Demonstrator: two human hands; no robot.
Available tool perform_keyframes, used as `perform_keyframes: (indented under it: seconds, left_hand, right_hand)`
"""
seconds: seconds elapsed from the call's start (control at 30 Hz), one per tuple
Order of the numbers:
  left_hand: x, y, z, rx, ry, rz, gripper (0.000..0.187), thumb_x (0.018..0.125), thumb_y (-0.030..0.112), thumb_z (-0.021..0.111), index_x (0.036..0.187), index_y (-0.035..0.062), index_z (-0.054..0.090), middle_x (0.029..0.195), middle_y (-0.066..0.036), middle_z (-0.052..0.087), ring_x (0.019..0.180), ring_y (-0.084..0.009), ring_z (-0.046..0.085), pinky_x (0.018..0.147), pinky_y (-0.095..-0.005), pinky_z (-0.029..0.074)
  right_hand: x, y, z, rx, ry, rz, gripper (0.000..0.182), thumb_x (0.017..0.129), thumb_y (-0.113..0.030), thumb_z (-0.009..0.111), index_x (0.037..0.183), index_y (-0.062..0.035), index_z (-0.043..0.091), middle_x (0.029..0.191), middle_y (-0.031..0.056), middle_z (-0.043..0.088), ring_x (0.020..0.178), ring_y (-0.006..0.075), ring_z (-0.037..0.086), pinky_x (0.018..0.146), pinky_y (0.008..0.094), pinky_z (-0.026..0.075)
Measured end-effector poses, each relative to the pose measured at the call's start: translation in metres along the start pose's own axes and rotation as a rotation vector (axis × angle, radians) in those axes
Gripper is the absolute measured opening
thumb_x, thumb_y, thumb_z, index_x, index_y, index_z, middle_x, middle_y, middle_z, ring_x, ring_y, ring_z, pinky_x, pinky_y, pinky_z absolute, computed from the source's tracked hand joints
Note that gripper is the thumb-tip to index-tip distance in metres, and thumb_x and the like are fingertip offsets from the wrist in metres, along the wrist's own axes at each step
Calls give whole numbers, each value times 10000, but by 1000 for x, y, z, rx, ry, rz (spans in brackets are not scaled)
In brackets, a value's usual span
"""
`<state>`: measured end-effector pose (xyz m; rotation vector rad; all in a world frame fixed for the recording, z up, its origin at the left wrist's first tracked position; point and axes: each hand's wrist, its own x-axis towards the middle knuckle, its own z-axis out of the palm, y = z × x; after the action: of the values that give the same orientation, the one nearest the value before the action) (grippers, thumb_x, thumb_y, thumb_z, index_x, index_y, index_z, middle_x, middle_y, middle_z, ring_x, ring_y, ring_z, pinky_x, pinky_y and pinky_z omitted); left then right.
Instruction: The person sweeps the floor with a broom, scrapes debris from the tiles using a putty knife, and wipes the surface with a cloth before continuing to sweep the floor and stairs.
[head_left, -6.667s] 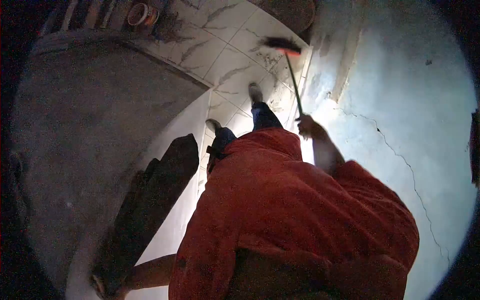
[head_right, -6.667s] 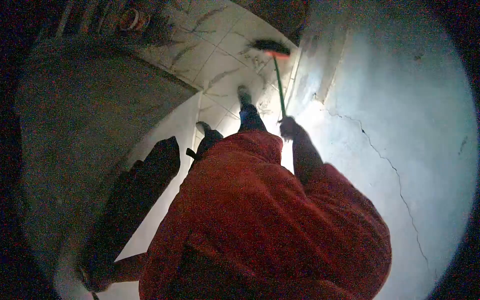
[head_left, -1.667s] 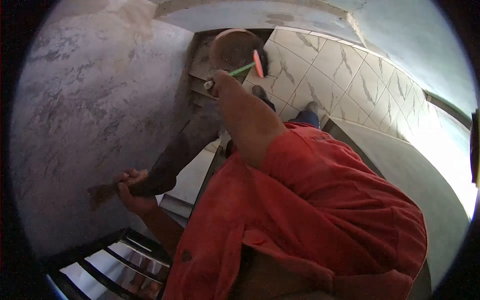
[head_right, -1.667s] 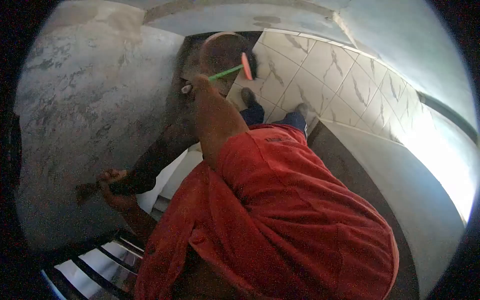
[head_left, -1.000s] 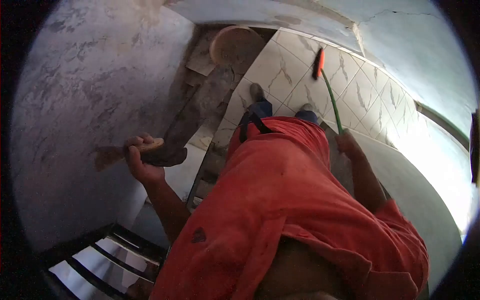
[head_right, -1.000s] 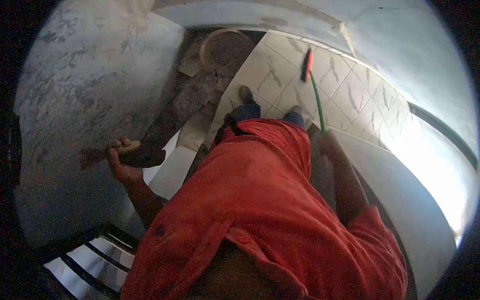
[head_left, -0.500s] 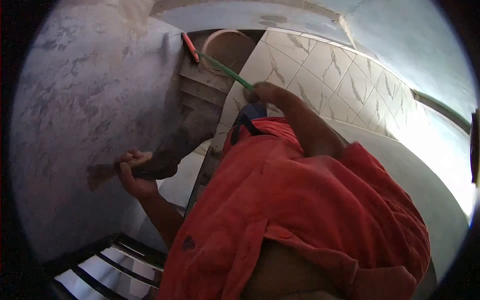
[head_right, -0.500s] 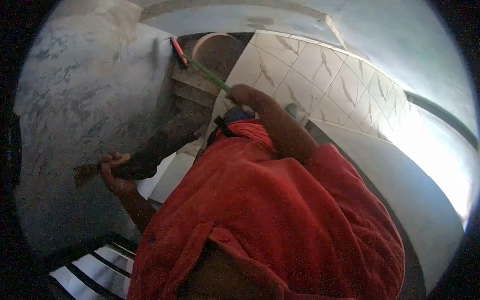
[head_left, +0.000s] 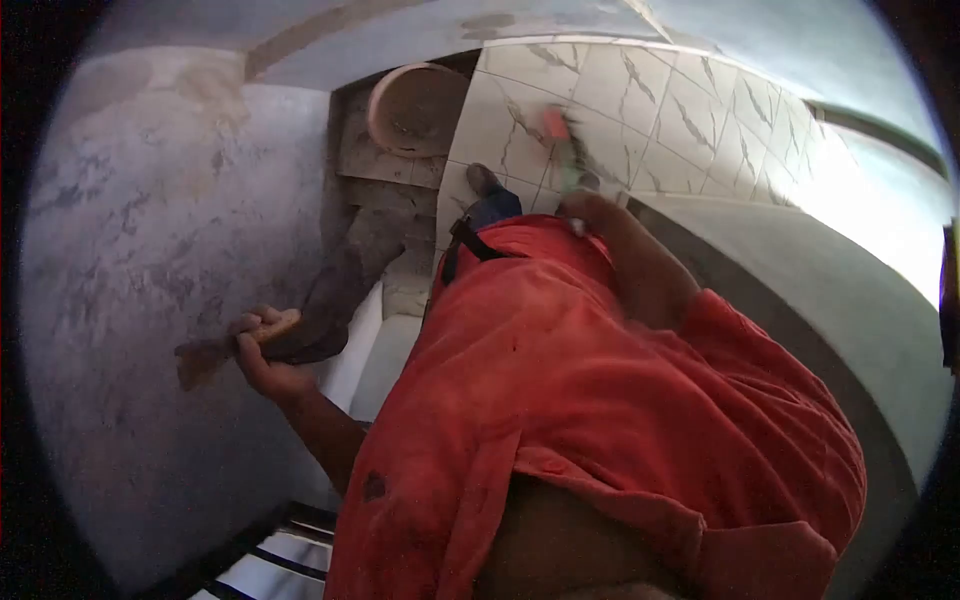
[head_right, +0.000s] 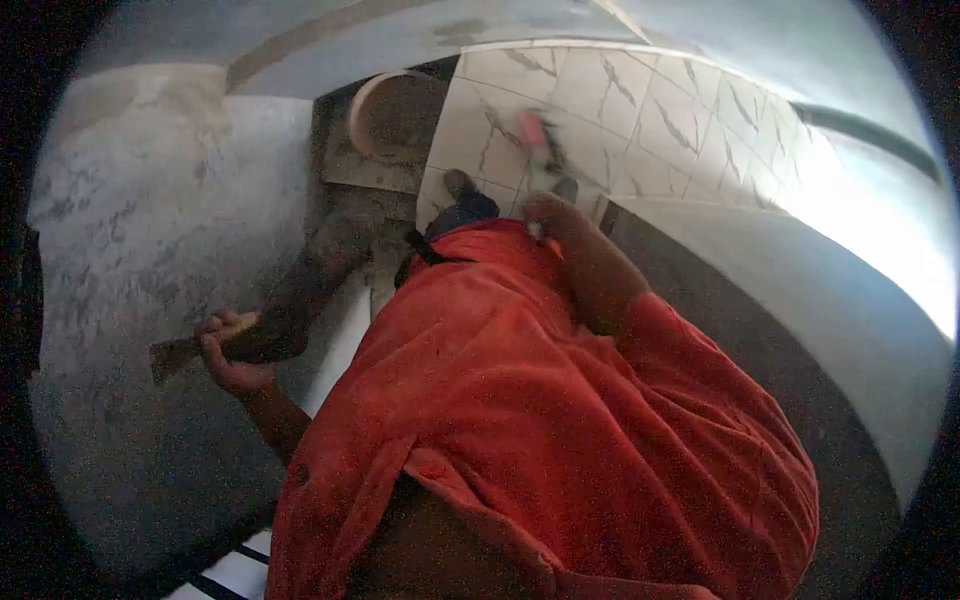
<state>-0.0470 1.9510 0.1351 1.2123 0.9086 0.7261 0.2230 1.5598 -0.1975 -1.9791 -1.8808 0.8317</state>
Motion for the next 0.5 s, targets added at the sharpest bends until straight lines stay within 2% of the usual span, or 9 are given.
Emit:
perform_keyframes:
  seconds: [0.07, 0.1, 0.17, 0.23, 0.33, 0.37, 0.43, 0.5]
  left_hand:
    - [3, 2, 6, -65, -48, -15, 244, 840, 312, 413, 900, 90, 493, 843, -72, 486, 794, -190, 478, 686, -341, 417]
    - [4, 0, 9, -71, -67, -14, 244, 840, 312, 413, 900, 90, 493, 843, -72, 486, 794, -190, 478, 686, -341, 417]
    - [12, 7, 21, 39, -50, 15, 235, 832, 308, 421, 895, 93, 492, 838, -73, 478, 794, -192, 478, 682, -344, 422]
    - [14, 11, 27, 65, -60, 53, 232, 830, 306, 422, 887, 91, 489, 836, -72, 475, 791, -191, 476, 682, -344, 420]
    - [17, 15, 26, 84, -46, 44, 232, 829, 308, 421, 873, 88, 483, 832, -70, 471, 783, -189, 472, 682, -343, 417]
    - [17, 14, 26, 62, -13, 7, 235, 829, 311, 419, 868, 87, 480, 830, -68, 469, 779, -188, 471, 682, -342, 415]
    - [9, 20, 33, 95, -31, -16, 237, 832, 310, 415, 872, 85, 478, 829, -69, 469, 787, -187, 471, 684, -340, 415]
    - [10, 21, 33, 126, -49, -37, 240, 835, 310, 410, 876, 84, 476, 828, -70, 470, 795, -187, 471, 686, -339, 415]
  right_hand:
    - [40, -34, -55, 117, -93, -187, 146, 650, -168, 616, 759, -76, 589, 816, 83, 594, 783, 219, 588, 645, 323, 464]
    - [54, -57, -86, 426, -218, 233, 165, 676, -204, 607, 764, -65, 592, 824, 94, 594, 771, 217, 586, 641, 331, 462]
    - [44, -74, -118, 743, -324, 660, 198, 701, -239, 598, 769, -53, 595, 833, 105, 595, 760, 216, 585, 637, 338, 460]
    - [7, -64, -130, 912, -222, 872, 226, 713, -227, 601, 820, -28, 598, 810, 115, 592, 707, 213, 573, 625, 343, 456]
    - [-70, -87, -178, 1000, 128, 1116, 174, 735, -139, 581, 829, 7, 581, 711, 84, 535, 571, 190, 492, 527, 292, 425]
    - [-114, -61, -151, 719, 221, 851, 147, 742, -101, 581, 835, 13, 576, 712, 80, 521, 526, 169, 458, 478, 277, 407]
    - [-138, -39, -180, 1011, 212, 1530, 112, 762, -75, 552, 810, 24, 572, 659, 66, 543, 533, 162, 496, 458, 294, 422]
    - [-175, 59, -141, 648, 0, 1404, 101, 758, -84, 549, 718, 6, 570, 571, 64, 549, 540, 154, 537, 430, 321, 434]
